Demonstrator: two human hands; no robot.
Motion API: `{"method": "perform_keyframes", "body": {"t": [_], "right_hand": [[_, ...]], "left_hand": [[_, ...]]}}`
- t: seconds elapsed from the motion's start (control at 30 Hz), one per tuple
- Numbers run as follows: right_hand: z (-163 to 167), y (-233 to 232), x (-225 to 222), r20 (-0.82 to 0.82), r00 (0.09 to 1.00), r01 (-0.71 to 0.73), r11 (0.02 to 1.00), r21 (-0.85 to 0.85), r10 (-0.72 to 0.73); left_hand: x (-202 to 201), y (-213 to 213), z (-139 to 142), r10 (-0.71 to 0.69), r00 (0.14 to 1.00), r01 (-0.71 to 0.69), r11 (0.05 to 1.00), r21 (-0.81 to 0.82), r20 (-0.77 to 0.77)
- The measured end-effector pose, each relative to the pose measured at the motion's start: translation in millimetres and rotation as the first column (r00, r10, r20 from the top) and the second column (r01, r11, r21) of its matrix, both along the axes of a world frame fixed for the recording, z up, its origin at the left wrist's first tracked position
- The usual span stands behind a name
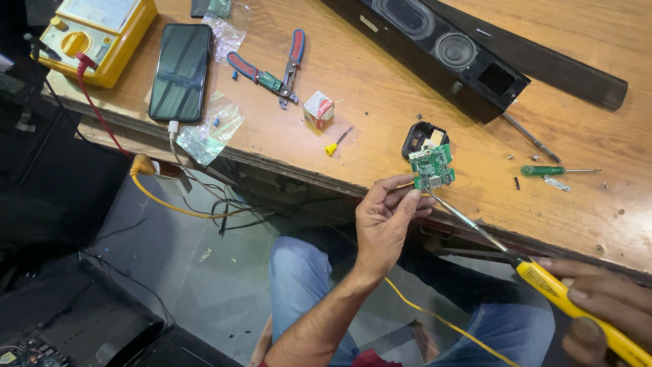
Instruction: The person holds a green circuit board in one hand and a soldering iron in the other, soldering connections on the board while turning it to reach different points. They occasionally set the board down and pick it back up to continue soldering, with a disassembled soundbar speaker on the bench beside them.
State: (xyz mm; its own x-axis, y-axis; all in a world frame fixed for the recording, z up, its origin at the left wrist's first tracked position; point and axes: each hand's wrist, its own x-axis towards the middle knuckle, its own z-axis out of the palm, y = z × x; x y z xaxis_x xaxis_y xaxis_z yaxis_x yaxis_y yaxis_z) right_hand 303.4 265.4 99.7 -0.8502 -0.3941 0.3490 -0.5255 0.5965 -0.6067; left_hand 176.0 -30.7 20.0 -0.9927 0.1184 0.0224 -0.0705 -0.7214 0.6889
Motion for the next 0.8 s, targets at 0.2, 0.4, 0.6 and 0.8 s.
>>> {"method": "perform_keyframes", "body": {"t": [0.2,0.4,0.6,0.8], "right_hand": [[10,-5,-1,0.022,0.999,-0.028,0.989,0.143,0.026],[13,-23,-2,-0.065,0.997,0.055,0.994,0.091,-0.050],[27,-45,-5,-0.070,0.993,0.098,0.994,0.045,-0.095],[35,-50,-8,-0.088,0.994,0.077,0.996,0.055,-0.072]], "left_hand": [[-1,0,0,0.004,1.000,-0.004,1.000,-0.014,0.009],[-1,0,-2,0.005,1.000,-0.005,1.000,-0.030,0.011],[-1,0,-4,0.001,1.000,-0.001,1.000,0.000,0.005],[-2,0,-5,-0.004,1.000,0.004,1.000,0.008,0.015]]}}
